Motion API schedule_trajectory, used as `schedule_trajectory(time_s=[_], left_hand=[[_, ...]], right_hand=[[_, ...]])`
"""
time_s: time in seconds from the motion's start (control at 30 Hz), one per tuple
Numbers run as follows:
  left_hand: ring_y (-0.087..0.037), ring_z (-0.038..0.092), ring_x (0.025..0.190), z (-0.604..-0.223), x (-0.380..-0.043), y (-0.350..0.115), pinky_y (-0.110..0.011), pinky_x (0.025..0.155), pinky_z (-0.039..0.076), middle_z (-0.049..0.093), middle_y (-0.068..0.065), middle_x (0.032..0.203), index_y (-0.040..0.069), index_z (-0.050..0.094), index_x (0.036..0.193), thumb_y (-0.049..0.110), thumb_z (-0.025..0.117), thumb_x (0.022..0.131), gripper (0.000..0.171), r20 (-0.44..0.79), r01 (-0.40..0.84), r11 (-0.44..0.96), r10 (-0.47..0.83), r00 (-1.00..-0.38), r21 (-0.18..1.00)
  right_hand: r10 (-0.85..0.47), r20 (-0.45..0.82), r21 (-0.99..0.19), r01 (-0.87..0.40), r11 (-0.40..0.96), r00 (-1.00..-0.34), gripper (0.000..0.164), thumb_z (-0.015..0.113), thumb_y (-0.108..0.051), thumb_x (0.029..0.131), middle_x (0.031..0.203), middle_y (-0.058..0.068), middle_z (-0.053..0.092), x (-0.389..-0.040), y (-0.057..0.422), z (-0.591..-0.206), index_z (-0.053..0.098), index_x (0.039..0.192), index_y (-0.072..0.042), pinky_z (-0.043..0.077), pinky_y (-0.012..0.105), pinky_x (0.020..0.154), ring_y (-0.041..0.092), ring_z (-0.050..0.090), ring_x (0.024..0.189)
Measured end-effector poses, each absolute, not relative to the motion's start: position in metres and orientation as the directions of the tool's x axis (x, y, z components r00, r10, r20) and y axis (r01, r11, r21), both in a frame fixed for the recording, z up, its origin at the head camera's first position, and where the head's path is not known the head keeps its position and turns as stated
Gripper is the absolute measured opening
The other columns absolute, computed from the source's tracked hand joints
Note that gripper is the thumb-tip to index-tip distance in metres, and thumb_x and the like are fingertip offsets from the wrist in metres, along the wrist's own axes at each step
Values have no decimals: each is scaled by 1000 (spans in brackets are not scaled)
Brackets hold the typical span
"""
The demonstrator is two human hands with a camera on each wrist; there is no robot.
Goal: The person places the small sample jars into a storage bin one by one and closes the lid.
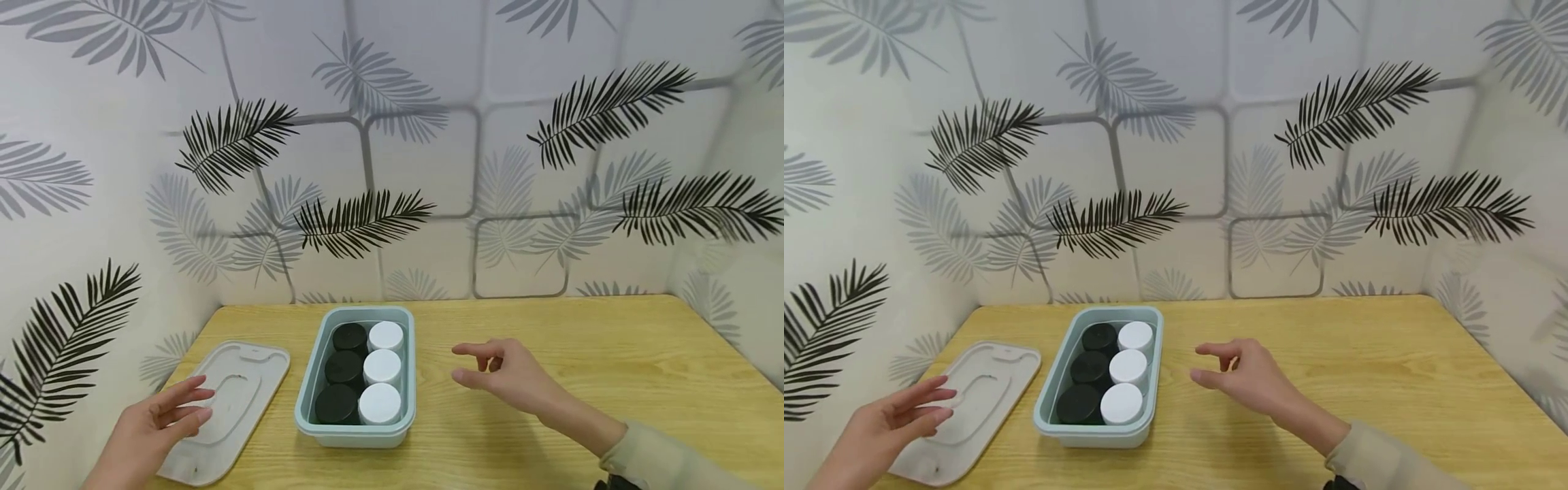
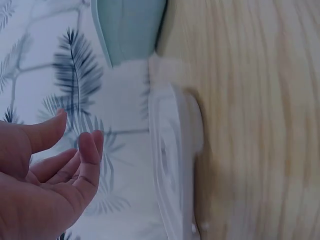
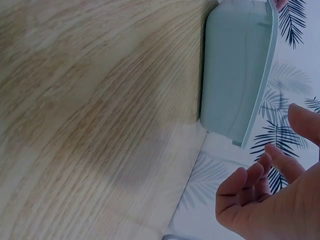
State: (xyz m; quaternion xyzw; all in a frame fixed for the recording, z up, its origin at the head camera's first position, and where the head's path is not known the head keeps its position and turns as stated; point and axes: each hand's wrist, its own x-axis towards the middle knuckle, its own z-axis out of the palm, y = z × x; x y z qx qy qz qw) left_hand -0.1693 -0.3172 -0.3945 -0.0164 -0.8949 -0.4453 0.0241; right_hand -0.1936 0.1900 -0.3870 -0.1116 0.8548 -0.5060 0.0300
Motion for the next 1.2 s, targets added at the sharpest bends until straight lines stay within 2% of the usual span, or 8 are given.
schedule_trajectory(time_s=[0.13, 0.23, 0.33, 0.47, 0.7, 0.87, 1.0, 1.2], left_hand=[[13, 63, 90, -396, -175, -344, -17, 74, 54, 70, -22, 130, -11, 48, 152, 21, 75, 101, 65, 58, 1, 715, -56, -997, 699], [11, 64, 88, -400, -178, -361, -13, 72, 50, 71, -23, 128, -11, 50, 150, 25, 76, 100, 67, 88, -22, 792, -95, -992, 610], [-14, 75, 96, -404, -182, -373, -30, 86, 55, 70, -27, 127, -13, 49, 149, 27, 76, 100, 68, 87, -61, 826, -132, -987, 561], [-46, 68, 113, -410, -186, -385, -62, 94, 48, 66, -31, 129, -17, 45, 148, 27, 74, 101, 71, 54, -120, 843, -173, -983, 524], [-52, 63, 115, -423, -192, -399, -65, 93, 47, 65, -34, 127, -21, 45, 143, 23, 73, 100, 68, 27, -172, 867, -209, -978, 468], [-52, 64, 111, -429, -196, -405, -63, 90, 49, 66, -35, 123, -21, 47, 141, 20, 73, 99, 64, 22, -151, 887, -178, -984, 437], [-53, 63, 112, -430, -199, -407, -63, 90, 51, 64, -37, 123, -23, 47, 139, 20, 71, 100, 63, -61, -177, 882, -167, -984, 437], [-54, 64, 109, -430, -198, -407, -60, 88, 54, 69, -34, 110, -24, 53, 133, 12, 70, 98, 53, -91, -156, 885, -128, -987, 440]], right_hand=[[-227, 60, -881, -158, 445, -972, 49, 84, -29, 91, 86, 4, 55, -194, 196, -391, 74, 136, -10, 30, 24, 50, 8, 30, 56], [-234, 57, -883, -158, 442, -971, 50, 84, -28, 92, 87, 5, 60, -195, 201, -393, 73, 136, -9, 30, 24, 50, 8, 32, 55], [-248, 47, -889, -154, 432, -968, 51, 83, -28, 93, 88, 5, 63, -194, 205, -395, 72, 137, -6, 34, 25, 52, 9, 41, 57], [-262, 23, -900, -134, 415, -965, 53, 82, -26, 95, 92, 6, 67, -194, 210, -398, 69, 139, -2, 44, 28, 58, 19, 59, 67], [-276, -22, -915, -92, 392, -961, 57, 82, -23, 95, 96, 7, 70, -192, 215, -403, 64, 142, 3, 57, 35, 67, 28, 69, 82], [-298, -15, -930, -96, 356, -955, 59, 82, -21, 95, 98, 8, 72, -192, 216, -405, 62, 143, 6, 60, 39, 73, 30, 71, 86], [-314, 0, -937, -110, 332, -949, 59, 82, -20, 95, 100, 9, 73, -191, 214, -406, 61, 142, 8, 61, 39, 75, 31, 72, 87], [-326, -2, -941, -108, 320, -946, 59, 82, -20, 95, 100, 9, 75, -190, 211, -405, 61, 142, 9, 61, 39, 75, 32, 73, 87]])
